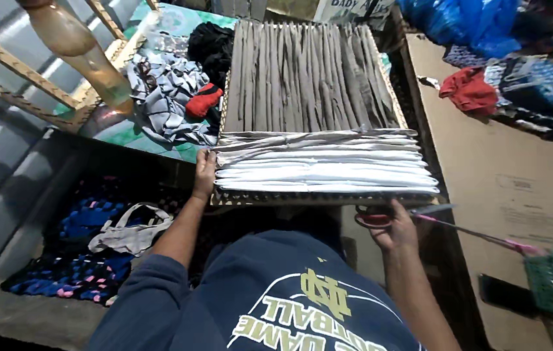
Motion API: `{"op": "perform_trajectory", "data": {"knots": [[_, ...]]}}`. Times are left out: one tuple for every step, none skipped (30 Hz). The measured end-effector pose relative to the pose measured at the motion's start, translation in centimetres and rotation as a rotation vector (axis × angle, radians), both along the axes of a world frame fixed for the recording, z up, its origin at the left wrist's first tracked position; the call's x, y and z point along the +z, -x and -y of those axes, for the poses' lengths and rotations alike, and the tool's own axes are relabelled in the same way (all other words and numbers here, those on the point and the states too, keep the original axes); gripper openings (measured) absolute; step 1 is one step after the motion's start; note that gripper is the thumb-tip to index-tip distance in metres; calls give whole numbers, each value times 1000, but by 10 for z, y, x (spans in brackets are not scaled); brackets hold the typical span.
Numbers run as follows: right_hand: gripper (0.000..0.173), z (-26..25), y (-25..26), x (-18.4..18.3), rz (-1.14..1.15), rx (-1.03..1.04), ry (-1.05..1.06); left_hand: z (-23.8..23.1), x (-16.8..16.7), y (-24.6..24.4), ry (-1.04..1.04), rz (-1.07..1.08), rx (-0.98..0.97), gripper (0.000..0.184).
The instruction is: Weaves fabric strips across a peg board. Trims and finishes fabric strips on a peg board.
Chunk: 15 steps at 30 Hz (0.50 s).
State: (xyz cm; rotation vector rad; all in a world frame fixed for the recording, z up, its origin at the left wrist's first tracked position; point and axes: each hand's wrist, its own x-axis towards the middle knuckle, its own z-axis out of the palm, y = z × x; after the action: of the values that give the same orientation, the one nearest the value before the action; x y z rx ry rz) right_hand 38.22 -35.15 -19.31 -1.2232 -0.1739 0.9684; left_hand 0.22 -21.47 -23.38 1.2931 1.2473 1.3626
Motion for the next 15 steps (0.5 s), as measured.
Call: {"op": "perform_trajectory", "data": {"knots": [[27,-3,1,-3,-16,-2,1,-1,2,3,2,-22,2,34],[26,-4,2,-7,-29,-7,11,-2,5,4,2,-41,4,35],[26,-3,2,-10,-37,-2,34,-2,7,5,-1,-61,3,35],[26,-1,3,-14,-43,1,62,-2,8,6,0,-77,-2,34],[27,2,4,-15,-42,0,99,-1,9,7,4,-83,-8,34],[27,4,6,-16,-32,6,139,0,9,8,13,-87,-14,34],[28,6,7,-17,-6,19,174,1,8,8,26,-86,-13,35],[32,9,5,-19,20,40,201,2,7,7,34,-93,-17,35],[37,13,3,-21,53,68,228,2,4,6,33,-105,-20,35],[41,17,0,-23,88,104,244,2,0,5,25,-116,-22,36],[45,23,-4,-26,122,135,246,2,-4,4,20,-125,-27,36],[47,29,-5,-28,162,149,255,2,-6,3,17,-129,-26,34],[46,35,-5,-30,211,156,259,3,-8,2,17,-124,-24,33],[45,43,-3,-31,259,148,255,5,-8,0,18,-115,-26,33],[42,50,0,-33,307,143,247,6,-7,-2,21,-103,-29,31]]}}
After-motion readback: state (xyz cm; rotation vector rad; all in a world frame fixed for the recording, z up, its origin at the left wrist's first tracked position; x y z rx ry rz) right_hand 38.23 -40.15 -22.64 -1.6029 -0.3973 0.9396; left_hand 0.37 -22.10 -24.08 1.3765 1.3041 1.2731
